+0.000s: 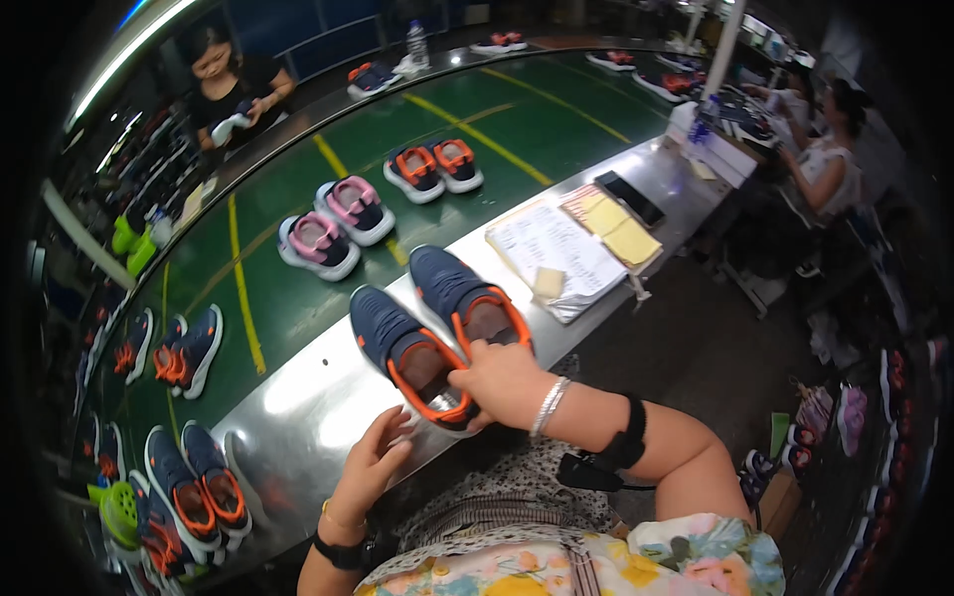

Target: Checking manufactured shoes for defects and quality standards on a production line.

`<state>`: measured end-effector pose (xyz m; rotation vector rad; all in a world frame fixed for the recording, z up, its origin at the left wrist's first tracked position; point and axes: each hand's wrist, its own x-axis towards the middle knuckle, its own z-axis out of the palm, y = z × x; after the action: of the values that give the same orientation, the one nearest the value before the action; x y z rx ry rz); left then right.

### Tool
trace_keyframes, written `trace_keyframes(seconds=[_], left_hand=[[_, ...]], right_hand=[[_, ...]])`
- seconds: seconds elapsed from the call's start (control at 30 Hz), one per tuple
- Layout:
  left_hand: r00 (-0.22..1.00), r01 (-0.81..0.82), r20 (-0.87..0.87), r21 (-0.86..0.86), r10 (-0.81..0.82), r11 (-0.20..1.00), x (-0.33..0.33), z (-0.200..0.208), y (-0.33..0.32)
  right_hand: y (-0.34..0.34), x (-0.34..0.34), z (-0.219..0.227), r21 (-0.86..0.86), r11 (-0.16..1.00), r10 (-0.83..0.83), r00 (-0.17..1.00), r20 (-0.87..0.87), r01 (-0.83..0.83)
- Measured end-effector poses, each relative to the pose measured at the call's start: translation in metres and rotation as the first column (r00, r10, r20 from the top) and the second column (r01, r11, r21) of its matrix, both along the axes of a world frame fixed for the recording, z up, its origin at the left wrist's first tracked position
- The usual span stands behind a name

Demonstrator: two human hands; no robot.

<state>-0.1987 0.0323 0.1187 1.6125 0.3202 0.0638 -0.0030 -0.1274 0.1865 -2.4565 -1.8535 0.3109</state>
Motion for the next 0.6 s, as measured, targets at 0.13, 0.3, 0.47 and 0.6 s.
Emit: trace_keyframes(seconds=[0.13, 0.3, 0.47, 0.6], left_hand=[[0.953, 0.158, -0.174, -0.407, -0.246, 0.9, -0.039, 0.015, -0.001], [0.915, 0.053, -0.379, -0.222, -0.136, 0.974, -0.082, 0.011, -0.009], [0.969, 0.23, -0.229, 0.699, -0.092, 0.677, -0.064, -0.011, 0.007], [0.97, 0.219, -0.193, 0.957, -0.147, 0.192, -0.039, -0.023, 0.006]], right_hand=[[-0.008, 0.021, -0.002, 0.053, 0.997, 0.053, 0.997, -0.052, -0.05], [-0.039, 0.031, 0.027, 0.341, 0.938, 0.047, 0.957, -0.285, 0.056], [-0.116, 0.027, 0.074, 0.565, 0.749, -0.064, 0.887, -0.457, 0.345], [-0.212, 0.002, 0.126, 0.578, 0.564, -0.505, 0.8, -0.324, 0.59]])
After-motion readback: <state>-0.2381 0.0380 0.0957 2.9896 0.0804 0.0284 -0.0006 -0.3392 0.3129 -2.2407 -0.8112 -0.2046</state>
